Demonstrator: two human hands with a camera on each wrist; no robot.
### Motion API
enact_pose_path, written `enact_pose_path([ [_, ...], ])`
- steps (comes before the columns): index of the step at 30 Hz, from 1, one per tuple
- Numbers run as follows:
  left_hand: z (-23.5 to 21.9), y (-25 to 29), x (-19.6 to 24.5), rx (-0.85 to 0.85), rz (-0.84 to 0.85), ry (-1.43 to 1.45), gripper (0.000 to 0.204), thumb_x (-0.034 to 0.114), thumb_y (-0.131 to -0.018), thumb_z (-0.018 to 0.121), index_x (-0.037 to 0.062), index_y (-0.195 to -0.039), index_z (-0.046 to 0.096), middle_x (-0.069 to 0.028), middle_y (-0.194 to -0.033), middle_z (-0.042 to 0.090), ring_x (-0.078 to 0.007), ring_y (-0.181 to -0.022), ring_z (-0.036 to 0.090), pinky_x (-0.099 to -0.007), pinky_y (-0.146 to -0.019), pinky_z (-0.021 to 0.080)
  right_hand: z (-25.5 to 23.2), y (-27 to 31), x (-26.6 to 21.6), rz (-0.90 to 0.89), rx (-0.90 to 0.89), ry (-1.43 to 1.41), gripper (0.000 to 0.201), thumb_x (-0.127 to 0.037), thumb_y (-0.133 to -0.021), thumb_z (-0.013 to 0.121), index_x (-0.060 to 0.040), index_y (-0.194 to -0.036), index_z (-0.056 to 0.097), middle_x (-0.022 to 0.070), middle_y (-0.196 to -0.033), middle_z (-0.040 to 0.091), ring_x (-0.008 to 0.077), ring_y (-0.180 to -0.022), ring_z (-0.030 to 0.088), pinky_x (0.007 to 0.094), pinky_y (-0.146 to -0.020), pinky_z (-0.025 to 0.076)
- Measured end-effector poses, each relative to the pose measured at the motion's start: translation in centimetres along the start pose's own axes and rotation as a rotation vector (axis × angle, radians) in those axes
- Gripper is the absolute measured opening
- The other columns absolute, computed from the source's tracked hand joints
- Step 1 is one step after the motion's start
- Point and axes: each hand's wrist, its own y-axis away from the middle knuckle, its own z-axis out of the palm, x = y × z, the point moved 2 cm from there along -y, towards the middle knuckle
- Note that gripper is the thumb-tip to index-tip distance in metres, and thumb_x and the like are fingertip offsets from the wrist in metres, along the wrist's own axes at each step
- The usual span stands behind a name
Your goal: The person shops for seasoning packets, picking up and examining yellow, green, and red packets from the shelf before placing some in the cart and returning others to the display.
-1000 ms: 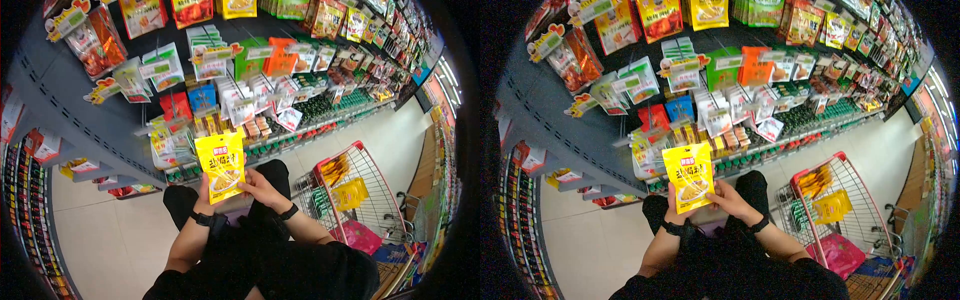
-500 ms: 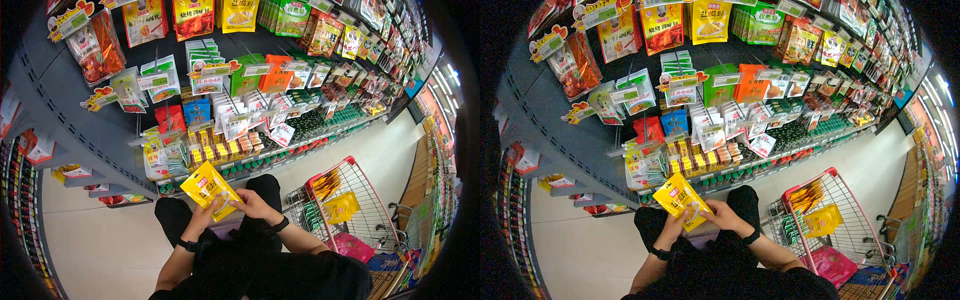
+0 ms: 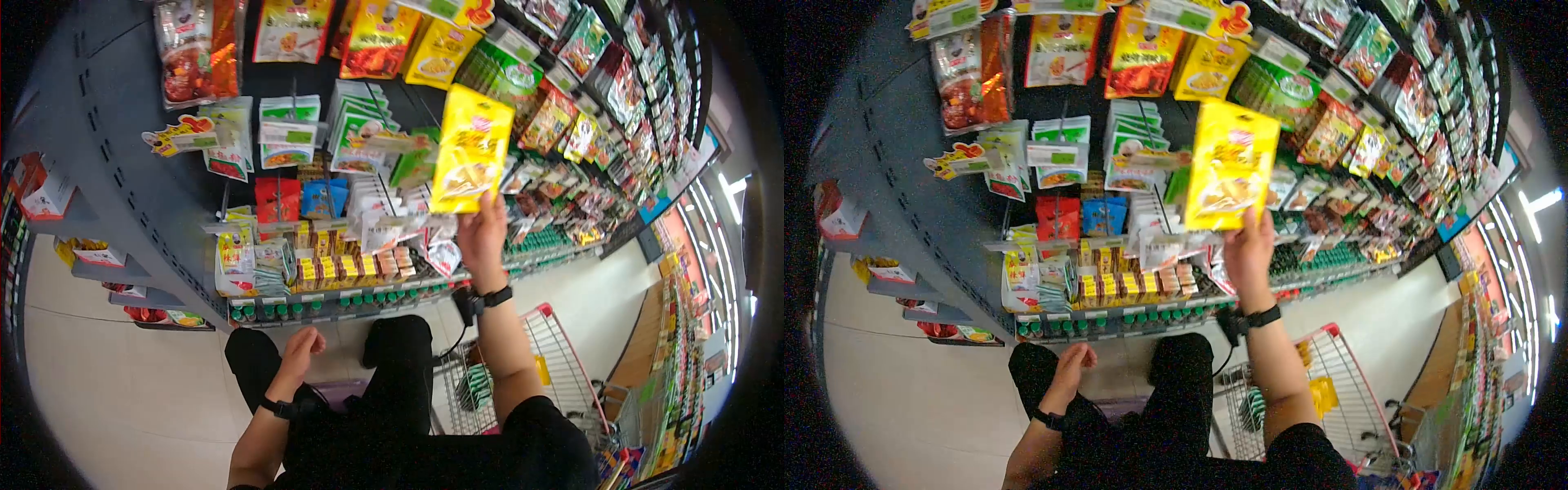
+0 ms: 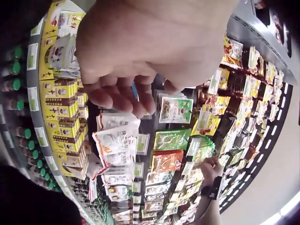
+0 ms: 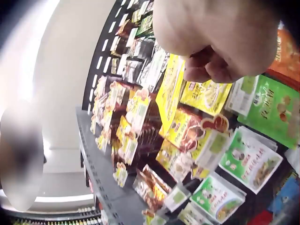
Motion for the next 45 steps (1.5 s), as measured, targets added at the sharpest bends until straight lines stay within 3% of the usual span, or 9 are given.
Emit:
enact_pose_path([
  [2,-1.2,0.5,0.1,0.060,-0.003,0.054,0.033,0.029,-0.102,0.045,0.0068,-0.081,0.060,-0.0004,-0.073,0.058,-0.0096,-0.070,0.055,-0.0246,-0.066,0.042,1.6,-4.2,-2.0,0.001,-0.053,0.023,0.018,-0.017,-0.101,0.051,-0.0061,-0.115,0.052,0.0016,-0.098,0.063,0.0072,-0.071,0.054,0.0218,-0.063,0.045],
  [8,-4.5,2.2,-0.5,0.207,0.007,0.152,0.033,0.031,-0.101,0.046,0.0082,-0.080,0.059,-0.0004,-0.072,0.058,-0.0101,-0.066,0.054,-0.0250,-0.062,0.042,0.7,-12.9,-2.4,-0.046,-0.085,0.046,0.017,-0.019,-0.102,0.050,-0.0071,-0.114,0.051,0.0003,-0.092,0.058,0.0073,-0.068,0.048,0.0235,-0.061,0.043],
  [14,-6.1,3.6,0.0,0.357,0.018,0.234,0.032,0.031,-0.101,0.048,0.0083,-0.080,0.058,-0.0002,-0.070,0.057,-0.0101,-0.065,0.053,-0.0253,-0.060,0.041,0.9,-14.3,-2.1,-0.043,-0.093,0.127,0.020,-0.021,-0.102,0.049,-0.0060,-0.116,0.049,0.0006,-0.093,0.056,0.0078,-0.067,0.046,0.0240,-0.060,0.044],
  [19,-5.5,3.1,-0.1,0.329,0.038,0.256,0.033,0.030,-0.101,0.047,0.0084,-0.079,0.058,0.0001,-0.070,0.056,-0.0101,-0.064,0.052,-0.0255,-0.060,0.041,1.4,-13.1,-2.2,-0.059,-0.095,0.164,0.022,-0.021,-0.102,0.051,-0.0061,-0.117,0.050,-0.0003,-0.094,0.055,0.0071,-0.067,0.045,0.0237,-0.061,0.044],
  [26,-3.9,2.4,-0.1,0.270,0.021,0.219,0.033,0.030,-0.101,0.048,0.0085,-0.078,0.058,0.0002,-0.070,0.056,-0.0098,-0.064,0.052,-0.0248,-0.061,0.042,2.6,-13.8,-3.4,0.001,-0.064,0.104,0.011,-0.018,-0.102,0.048,-0.0069,-0.104,0.050,-0.0007,-0.072,0.049,0.0098,-0.061,0.046,0.0255,-0.061,0.040],
  [36,-4.0,3.2,-0.3,0.274,-0.012,0.201,0.029,0.025,-0.099,0.048,0.0081,-0.077,0.055,-0.0018,-0.073,0.056,-0.0126,-0.065,0.051,-0.0289,-0.060,0.038,2.8,-14.4,-3.0,0.096,-0.046,-0.043,0.014,-0.016,-0.102,0.048,-0.0030,-0.106,0.050,0.0013,-0.077,0.050,0.0106,-0.063,0.047,0.0260,-0.060,0.044],
  [42,-4.2,3.3,-0.3,0.250,-0.002,0.180,0.023,0.022,-0.097,0.052,0.0087,-0.079,0.057,-0.0003,-0.071,0.057,-0.0103,-0.064,0.052,-0.0254,-0.060,0.040,3.6,-15.6,-2.7,0.161,0.078,-0.028,0.019,-0.015,-0.102,0.047,0.0014,-0.111,0.048,0.0088,-0.091,0.052,0.0191,-0.080,0.056,0.0281,-0.064,0.048],
  [43,-4.3,3.3,-0.3,0.248,0.004,0.173,0.022,0.021,-0.097,0.052,0.0088,-0.079,0.058,0.0002,-0.070,0.057,-0.0094,-0.063,0.052,-0.0241,-0.060,0.040,3.9,-15.6,-2.6,0.138,0.068,-0.015,0.023,-0.015,-0.101,0.048,0.0049,-0.114,0.045,0.0140,-0.101,0.053,0.0239,-0.094,0.059,0.0299,-0.067,0.050],
  [45,-4.1,3.5,-0.2,0.232,0.021,0.131,0.022,0.020,-0.097,0.053,0.0088,-0.078,0.057,0.0005,-0.069,0.056,-0.0092,-0.063,0.052,-0.0240,-0.060,0.039,3.9,-16.2,-2.1,0.195,0.030,-0.037,0.024,-0.014,-0.101,0.048,0.0059,-0.115,0.045,0.0158,-0.106,0.054,0.0259,-0.099,0.060,0.0305,-0.068,0.050],
])
